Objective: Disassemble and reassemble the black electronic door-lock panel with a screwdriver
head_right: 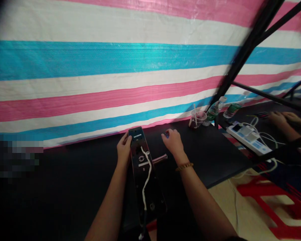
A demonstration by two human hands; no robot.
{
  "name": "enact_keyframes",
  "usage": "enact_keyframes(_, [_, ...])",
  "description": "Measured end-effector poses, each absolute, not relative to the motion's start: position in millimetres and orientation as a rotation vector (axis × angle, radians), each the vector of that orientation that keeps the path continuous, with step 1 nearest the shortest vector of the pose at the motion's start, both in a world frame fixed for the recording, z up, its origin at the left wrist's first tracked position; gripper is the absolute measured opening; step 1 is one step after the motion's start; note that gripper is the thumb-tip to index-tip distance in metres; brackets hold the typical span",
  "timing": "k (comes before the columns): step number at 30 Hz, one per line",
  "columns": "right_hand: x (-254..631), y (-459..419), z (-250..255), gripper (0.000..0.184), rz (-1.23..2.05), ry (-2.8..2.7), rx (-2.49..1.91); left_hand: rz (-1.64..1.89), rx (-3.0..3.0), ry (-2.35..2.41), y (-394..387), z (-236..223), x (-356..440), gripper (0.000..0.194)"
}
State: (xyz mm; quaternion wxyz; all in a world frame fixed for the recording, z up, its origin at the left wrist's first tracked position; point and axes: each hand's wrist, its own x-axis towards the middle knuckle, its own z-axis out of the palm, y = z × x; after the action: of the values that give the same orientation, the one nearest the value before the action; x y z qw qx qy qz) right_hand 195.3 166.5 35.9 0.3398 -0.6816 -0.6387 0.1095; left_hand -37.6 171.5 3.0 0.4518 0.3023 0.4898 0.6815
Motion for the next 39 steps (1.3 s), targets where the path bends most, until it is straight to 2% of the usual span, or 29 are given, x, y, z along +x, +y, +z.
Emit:
enact_keyframes(4, [237.3,114.7,28.4,0.036,0.358,-1.861,-2.187,1.696,0.786,1.207,169.1,9.3,-33.8,0.045])
enact_keyframes(7, [244.2,95.4,19.3,0.025,0.517,-1.912,-2.214,1.687,0.819,1.229,168.3,10.9,-33.2,0.044])
enact_keyframes(10, [240.2,97.1,20.7,0.012,0.585,-1.943,-2.138,1.689,0.806,1.250,168.7,8.9,-34.3,0.045])
enact_keyframes(13, [233.1,103.9,35.8,0.015,0.724,-1.917,-1.996,1.697,0.789,1.233,168.9,5.8,-35.6,0.047])
enact_keyframes(17, [209.2,96.9,74.0,0.019,0.895,-1.716,-1.487,1.687,0.806,1.197,169.1,2.5,-36.3,0.049])
enact_keyframes(20, [175.4,83.5,104.5,0.022,0.905,-1.597,-1.150,1.694,0.835,1.180,169.0,1.2,-36.1,0.051])
enact_keyframes(23, [139.2,78.0,120.7,0.016,0.918,-1.638,-0.977,1.689,0.861,1.204,168.2,1.4,-36.4,0.053])
enact_keyframes(26, [114.2,84.0,119.7,0.009,0.808,-1.815,-0.945,1.676,0.883,1.215,168.0,1.6,-37.1,0.053])
enact_keyframes(32, [102.2,98.0,113.6,0.007,0.665,-2.030,-0.964,1.689,0.913,1.218,171.1,-1.0,-37.6,0.052])
enact_keyframes(39, [100.0,106.9,140.6,0.008,0.626,-2.291,-0.963,1.675,0.847,1.197,167.9,4.3,-35.0,0.056])
